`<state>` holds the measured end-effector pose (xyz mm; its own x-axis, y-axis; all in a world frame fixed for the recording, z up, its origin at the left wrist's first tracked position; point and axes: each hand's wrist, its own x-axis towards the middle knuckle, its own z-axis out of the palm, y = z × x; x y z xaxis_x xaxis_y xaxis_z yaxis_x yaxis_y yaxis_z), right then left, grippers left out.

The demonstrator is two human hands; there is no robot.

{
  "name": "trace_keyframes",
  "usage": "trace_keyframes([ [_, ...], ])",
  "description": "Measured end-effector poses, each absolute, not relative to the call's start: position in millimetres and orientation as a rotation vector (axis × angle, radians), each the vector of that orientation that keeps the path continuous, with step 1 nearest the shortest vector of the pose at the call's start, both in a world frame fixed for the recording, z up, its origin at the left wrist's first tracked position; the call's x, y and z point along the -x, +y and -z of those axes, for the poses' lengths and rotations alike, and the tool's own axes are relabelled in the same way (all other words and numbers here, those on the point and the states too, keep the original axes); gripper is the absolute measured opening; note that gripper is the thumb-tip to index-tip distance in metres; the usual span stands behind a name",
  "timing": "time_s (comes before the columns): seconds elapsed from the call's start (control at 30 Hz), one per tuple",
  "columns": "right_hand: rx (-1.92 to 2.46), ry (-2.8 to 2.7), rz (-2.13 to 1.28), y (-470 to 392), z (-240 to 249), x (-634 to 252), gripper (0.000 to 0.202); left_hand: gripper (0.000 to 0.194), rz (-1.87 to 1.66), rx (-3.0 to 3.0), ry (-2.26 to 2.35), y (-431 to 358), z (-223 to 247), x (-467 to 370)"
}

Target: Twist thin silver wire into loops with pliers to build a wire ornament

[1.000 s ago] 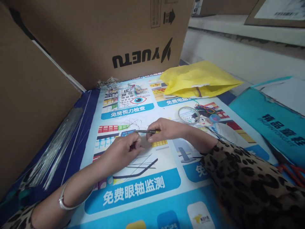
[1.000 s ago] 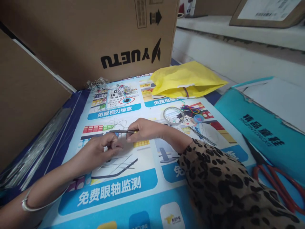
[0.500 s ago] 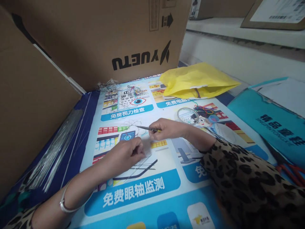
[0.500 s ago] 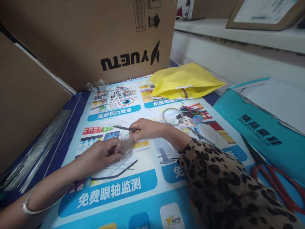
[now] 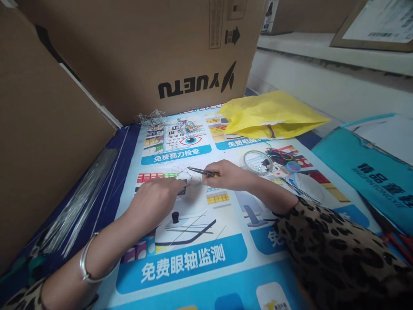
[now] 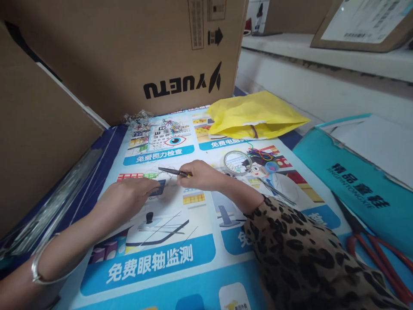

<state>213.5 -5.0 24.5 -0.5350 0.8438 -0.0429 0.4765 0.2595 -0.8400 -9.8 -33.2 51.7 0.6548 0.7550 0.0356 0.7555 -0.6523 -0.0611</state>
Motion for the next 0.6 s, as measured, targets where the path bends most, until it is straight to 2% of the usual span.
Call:
trace_keyframes([
  [0.2, 1.341, -2.1, -0.725, -7, -34, -202, 0.015, 0.022, 0.085, 2.683, -1.088, -30, -44, 9],
  [0.4, 1.222, -2.277, -0.735, -9, -36, -186, 0.007, 0.022, 0.218, 2.67, -1.098, -28, -38, 9],
  [0.6, 1.187, -2.287, -0.759, -8, -39, -182, 0.009, 0.021, 0.23, 2.544, -1.04, -27, -36, 11],
])
